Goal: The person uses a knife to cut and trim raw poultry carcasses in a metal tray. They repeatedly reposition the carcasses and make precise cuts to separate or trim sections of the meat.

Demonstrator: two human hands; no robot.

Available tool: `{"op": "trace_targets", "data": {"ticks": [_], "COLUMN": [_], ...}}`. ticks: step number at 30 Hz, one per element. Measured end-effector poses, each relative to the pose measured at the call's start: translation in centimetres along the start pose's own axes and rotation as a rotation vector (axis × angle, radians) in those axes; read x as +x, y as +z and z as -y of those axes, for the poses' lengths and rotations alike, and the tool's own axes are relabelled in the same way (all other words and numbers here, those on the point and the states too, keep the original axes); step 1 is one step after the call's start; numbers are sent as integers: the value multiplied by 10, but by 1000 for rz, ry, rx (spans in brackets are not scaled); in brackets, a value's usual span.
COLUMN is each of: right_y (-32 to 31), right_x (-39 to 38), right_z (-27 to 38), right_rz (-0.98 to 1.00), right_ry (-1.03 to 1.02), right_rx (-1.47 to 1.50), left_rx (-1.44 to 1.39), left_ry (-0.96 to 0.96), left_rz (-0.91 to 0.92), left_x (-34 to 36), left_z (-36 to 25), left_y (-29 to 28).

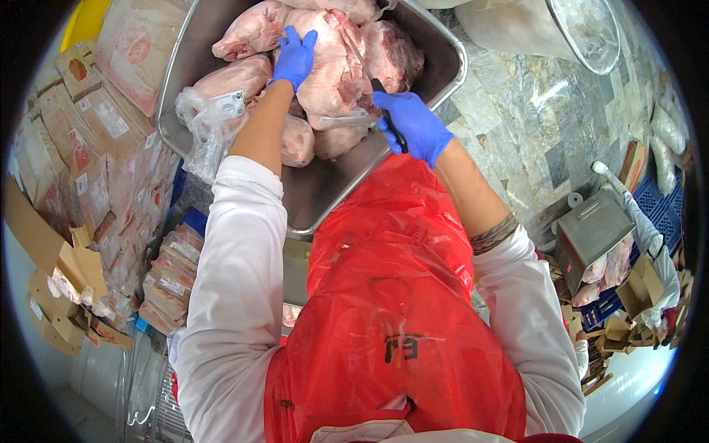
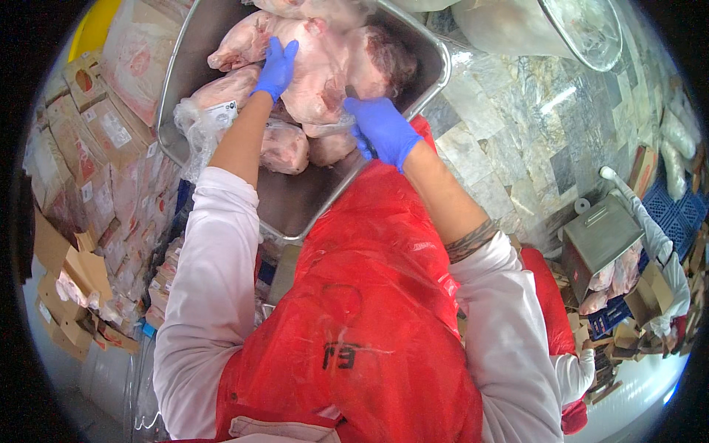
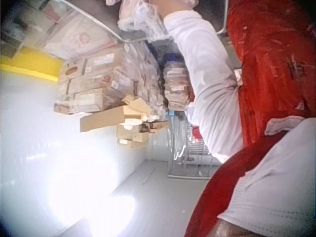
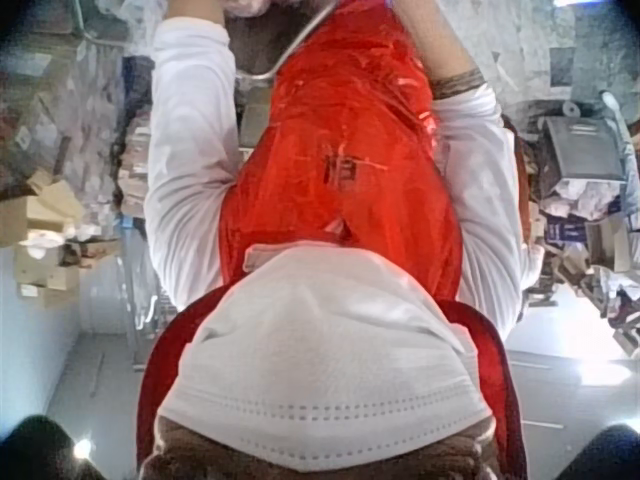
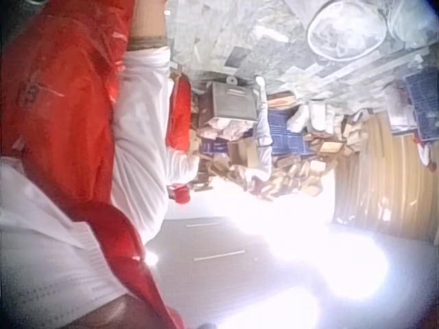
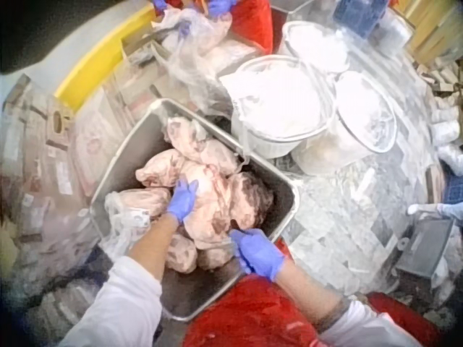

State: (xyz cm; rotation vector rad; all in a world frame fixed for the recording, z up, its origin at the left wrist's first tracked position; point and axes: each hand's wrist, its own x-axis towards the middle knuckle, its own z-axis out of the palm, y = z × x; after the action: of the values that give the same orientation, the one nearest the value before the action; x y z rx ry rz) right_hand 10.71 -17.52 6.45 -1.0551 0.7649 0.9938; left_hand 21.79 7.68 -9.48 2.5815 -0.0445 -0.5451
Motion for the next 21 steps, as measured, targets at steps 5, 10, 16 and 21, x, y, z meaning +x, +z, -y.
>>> {"op": "trace_targets", "data": {"ticks": [5, 10, 16, 21], "right_y": [-1, 25, 37, 34], "right_x": [4, 7, -28, -1], "right_z": [17, -25, -26, -26], "right_rz": [17, -326, -117, -142], "right_ry": [84, -122, -134, -41], "right_rx": [10, 156, 28, 65], "left_rx": [19, 264, -151, -43], "left_ry": [40, 164, -89, 8], "left_rz": [8, 5, -44, 61], "left_x": [3, 12, 9, 8], "left_z": [4, 34, 22, 11], "left_y": [-1, 11, 12, -1]}}
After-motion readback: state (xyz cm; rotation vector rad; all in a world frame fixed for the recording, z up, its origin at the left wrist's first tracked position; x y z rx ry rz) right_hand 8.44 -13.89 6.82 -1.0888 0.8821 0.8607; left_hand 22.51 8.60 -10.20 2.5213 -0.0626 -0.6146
